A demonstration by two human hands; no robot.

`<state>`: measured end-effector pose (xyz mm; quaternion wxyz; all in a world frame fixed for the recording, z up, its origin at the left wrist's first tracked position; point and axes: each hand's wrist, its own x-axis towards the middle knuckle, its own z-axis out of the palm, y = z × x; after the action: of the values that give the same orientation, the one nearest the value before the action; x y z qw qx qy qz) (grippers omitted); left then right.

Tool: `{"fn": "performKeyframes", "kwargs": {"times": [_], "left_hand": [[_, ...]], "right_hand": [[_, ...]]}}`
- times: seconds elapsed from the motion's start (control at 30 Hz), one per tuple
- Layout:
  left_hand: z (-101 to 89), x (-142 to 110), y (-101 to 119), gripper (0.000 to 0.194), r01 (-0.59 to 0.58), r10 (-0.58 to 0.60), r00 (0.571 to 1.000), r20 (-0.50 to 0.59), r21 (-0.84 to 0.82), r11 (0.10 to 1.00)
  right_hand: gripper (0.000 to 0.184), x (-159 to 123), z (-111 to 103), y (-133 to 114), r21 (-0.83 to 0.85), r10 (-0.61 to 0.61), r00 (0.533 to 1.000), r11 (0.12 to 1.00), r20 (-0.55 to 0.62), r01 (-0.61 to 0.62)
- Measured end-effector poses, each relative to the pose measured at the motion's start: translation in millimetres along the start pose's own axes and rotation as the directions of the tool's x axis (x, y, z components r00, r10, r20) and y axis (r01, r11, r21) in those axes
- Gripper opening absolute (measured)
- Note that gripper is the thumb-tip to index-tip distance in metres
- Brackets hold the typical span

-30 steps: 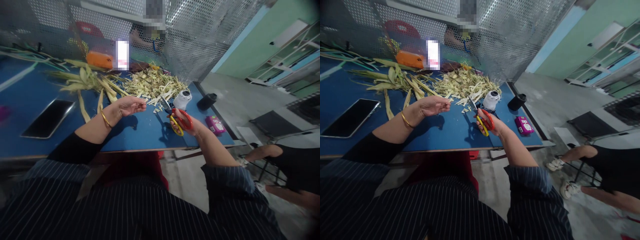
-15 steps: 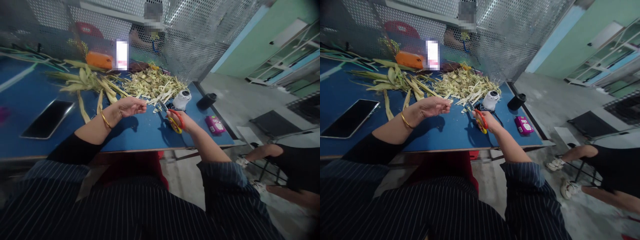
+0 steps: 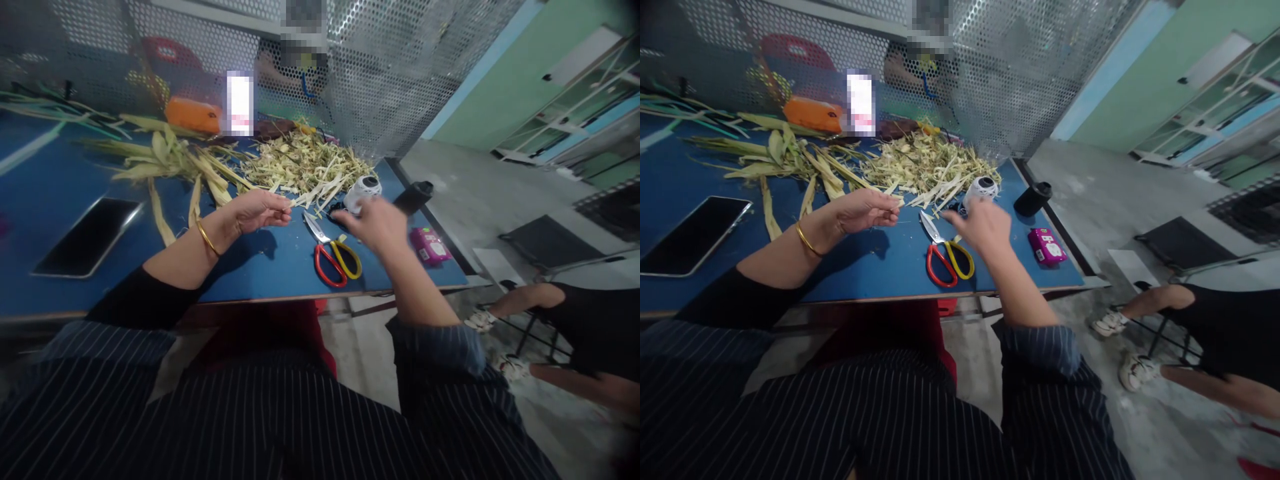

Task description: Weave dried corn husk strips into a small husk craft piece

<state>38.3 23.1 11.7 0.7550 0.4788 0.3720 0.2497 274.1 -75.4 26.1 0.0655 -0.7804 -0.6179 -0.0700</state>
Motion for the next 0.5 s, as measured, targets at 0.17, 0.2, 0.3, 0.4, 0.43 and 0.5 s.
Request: {"fn": "performKeyframes", "kwargs": {"times": [0.17, 0.2, 0.3, 0.4, 0.43, 0.5], "left_hand": [[0.0, -0.1, -0.1, 0.007, 0.026, -0.026, 1.0, 0.011, 0.013, 1.0], [-0.5, 0.0, 0.3, 0.008, 0.034, -0.034, 0.999, 0.011, 0.013, 0.999], [-1.3, 0.2, 1.3, 0.011, 0.031, -0.032, 0.999, 0.015, 0.001, 1.0], [0.1, 0.3, 0.9, 0.009, 0.022, -0.022, 1.0, 0.014, -0.007, 1.0], [0.8, 0.1, 0.5, 0.008, 0.022, -0.022, 1.0, 0.011, -0.006, 1.0], [2.3, -0.3, -0.4, 0.008, 0.02, -0.02, 1.0, 0.01, 0.001, 1.0]], "right_hand": [[0.087, 80.7, 13.0, 28.5, 0.13, 0.25, 0.956, 0.964, -0.154, -0.231], [0.083, 91.6, 16.3, 32.1, 0.103, 0.237, 0.966, 0.969, -0.107, -0.226], [0.061, 109.4, 17.6, 41.4, 0.017, 0.194, 0.981, 0.981, 0.013, -0.195], [0.048, 113.1, 9.5, 53.5, -0.023, 0.118, 0.987, 0.993, 0.108, -0.116], [0.05, 113.3, 6.9, 58.0, -0.022, 0.077, 0.987, 0.997, 0.14, -0.075], [0.058, 113.5, 4.3, 66.5, -0.01, 0.016, 0.985, 1.0, 0.173, -0.015]]}}
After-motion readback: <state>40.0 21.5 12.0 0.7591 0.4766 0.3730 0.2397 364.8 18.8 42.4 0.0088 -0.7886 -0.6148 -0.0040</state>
